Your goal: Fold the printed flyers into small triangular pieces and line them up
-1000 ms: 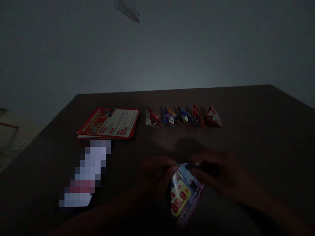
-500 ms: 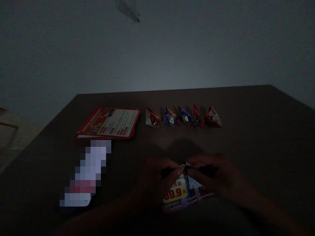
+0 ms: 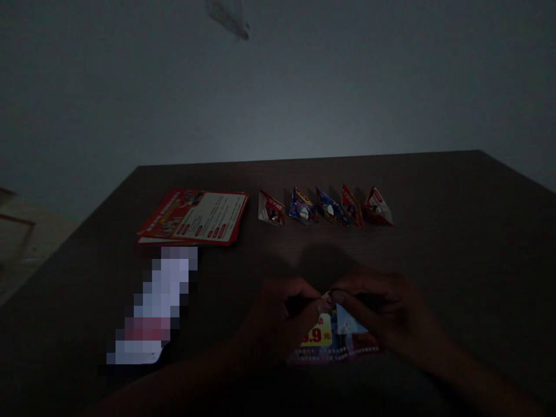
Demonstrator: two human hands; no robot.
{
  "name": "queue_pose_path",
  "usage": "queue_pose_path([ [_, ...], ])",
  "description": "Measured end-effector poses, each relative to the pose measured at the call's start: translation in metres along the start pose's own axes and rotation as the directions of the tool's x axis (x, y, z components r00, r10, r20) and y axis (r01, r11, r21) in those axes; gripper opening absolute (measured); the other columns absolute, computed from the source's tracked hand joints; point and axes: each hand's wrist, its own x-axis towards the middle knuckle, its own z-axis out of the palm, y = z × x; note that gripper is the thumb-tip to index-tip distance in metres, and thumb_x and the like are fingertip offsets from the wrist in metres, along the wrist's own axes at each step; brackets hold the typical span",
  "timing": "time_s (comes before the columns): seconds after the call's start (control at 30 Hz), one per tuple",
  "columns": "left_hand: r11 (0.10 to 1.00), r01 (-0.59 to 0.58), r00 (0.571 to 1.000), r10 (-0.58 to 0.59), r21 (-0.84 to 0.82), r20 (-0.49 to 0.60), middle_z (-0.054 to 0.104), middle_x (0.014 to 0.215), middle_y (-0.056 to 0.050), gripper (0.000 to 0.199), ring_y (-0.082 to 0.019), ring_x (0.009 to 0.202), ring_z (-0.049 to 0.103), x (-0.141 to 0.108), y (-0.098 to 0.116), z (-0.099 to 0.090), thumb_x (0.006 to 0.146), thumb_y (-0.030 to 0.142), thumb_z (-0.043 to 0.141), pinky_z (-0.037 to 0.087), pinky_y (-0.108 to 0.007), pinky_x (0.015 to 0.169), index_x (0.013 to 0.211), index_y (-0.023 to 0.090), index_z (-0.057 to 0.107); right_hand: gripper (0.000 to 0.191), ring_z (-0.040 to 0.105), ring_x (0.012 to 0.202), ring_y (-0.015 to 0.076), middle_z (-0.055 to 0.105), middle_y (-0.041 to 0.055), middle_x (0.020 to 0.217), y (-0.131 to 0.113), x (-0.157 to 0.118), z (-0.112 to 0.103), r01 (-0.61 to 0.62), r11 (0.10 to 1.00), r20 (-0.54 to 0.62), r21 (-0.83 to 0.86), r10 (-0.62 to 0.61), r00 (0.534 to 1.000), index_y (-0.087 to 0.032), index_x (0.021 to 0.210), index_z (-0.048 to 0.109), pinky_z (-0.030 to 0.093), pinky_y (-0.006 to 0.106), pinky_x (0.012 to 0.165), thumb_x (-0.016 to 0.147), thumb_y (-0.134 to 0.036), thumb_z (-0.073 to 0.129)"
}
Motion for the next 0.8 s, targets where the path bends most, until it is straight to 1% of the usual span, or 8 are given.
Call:
queue_pose_path([
  [0.07,1.000,0.023,1.000,-0.023,-0.007,-0.004,0.064,0.057,0.002,0.016,-0.007,0.047,0.052,0.000,0.000,0.000,0.078,0.026,0.064,0.037,-0.016,0.045,0.069,0.015,0.068,0.011,0.067,0.069,0.0165,0.072,0.0033,0.073,0.000,0.000,-0.001,-0.007,1.000,-0.028,0.001,0.007,1.000,-0.021,0.081,0.073,0.051,0.025,0.059,0.083,-0.023,0.062],
  [0.13,1.000,0.026,1.000,-0.026,0.005,-0.016,0.065,0.058,0.001,0.013,-0.008,0.049,0.054,0.001,-0.001,-0.002,0.077,0.023,0.063,0.039,-0.016,0.046,0.068,0.014,0.067,0.011,0.068,0.068,0.0167,0.073,0.0035,0.074,0.000,0.001,-0.003,-0.025,1.000,-0.054,0.007,0.026,0.998,-0.021,0.080,0.073,0.052,0.025,0.059,0.082,-0.024,0.062],
  [0.23,0.999,0.038,0.999,-0.037,0.031,-0.029,0.067,0.061,0.000,0.010,-0.010,0.052,0.057,0.001,-0.002,-0.003,0.075,0.018,0.061,0.042,-0.017,0.048,0.068,0.014,0.067,0.011,0.069,0.066,0.0169,0.074,0.0035,0.075,-0.001,0.002,-0.005,-0.073,0.997,-0.094,0.031,0.075,0.993,-0.021,0.078,0.073,0.053,0.023,0.056,0.081,-0.024,0.063],
  [0.3,0.998,0.054,0.998,-0.053,0.041,-0.033,0.068,0.062,0.000,0.010,-0.010,0.053,0.058,0.001,-0.003,-0.004,0.075,0.019,0.061,0.043,-0.018,0.049,0.069,0.014,0.067,0.010,0.070,0.065,0.0173,0.074,0.0036,0.074,-0.001,0.003,-0.006,-0.095,0.995,-0.123,0.034,0.098,0.988,-0.022,0.078,0.073,0.054,0.023,0.055,0.080,-0.024,0.064],
  [0.57,0.994,0.038,0.999,-0.034,0.099,-0.039,0.069,0.067,-0.001,0.010,-0.012,0.059,0.061,0.001,-0.007,-0.007,0.077,0.020,0.059,0.044,-0.018,0.052,0.075,0.014,0.067,0.015,0.071,0.066,0.0187,0.076,0.0047,0.076,0.001,0.002,-0.007,-0.172,0.984,-0.156,0.054,0.178,0.972,-0.021,0.078,0.075,0.056,0.023,0.055,0.080,-0.030,0.064],
  [0.63,0.995,0.029,0.998,-0.022,0.100,-0.063,0.069,0.067,-0.001,0.009,-0.012,0.058,0.061,0.001,-0.010,-0.009,0.076,0.019,0.058,0.043,-0.018,0.051,0.075,0.014,0.067,0.015,0.071,0.065,0.0183,0.076,0.0041,0.076,0.004,0.001,-0.009,-0.204,0.975,-0.184,0.083,0.217,0.959,-0.021,0.080,0.075,0.055,0.023,0.054,0.080,-0.031,0.065],
  [0.77,0.993,-0.009,0.995,0.021,0.121,-0.101,0.065,0.061,0.001,0.008,-0.011,0.054,0.057,-0.001,-0.017,-0.011,0.075,0.015,0.057,0.039,-0.018,0.049,0.073,0.015,0.065,0.017,0.070,0.067,0.0182,0.075,0.0048,0.079,0.014,-0.002,-0.016,-0.251,0.954,-0.293,0.164,0.290,0.911,-0.020,0.083,0.074,0.053,0.021,0.053,0.078,-0.035,0.069],
  [0.8,0.991,-0.020,0.994,0.034,0.135,-0.105,0.063,0.059,0.001,0.007,-0.010,0.052,0.055,-0.001,-0.018,-0.011,0.075,0.015,0.057,0.038,-0.018,0.048,0.072,0.015,0.064,0.016,0.070,0.067,0.0177,0.075,0.0046,0.079,0.016,-0.003,-0.017,-0.261,0.948,-0.292,0.182,0.306,0.906,-0.020,0.083,0.074,0.052,0.020,0.051,0.078,-0.035,0.069],
])
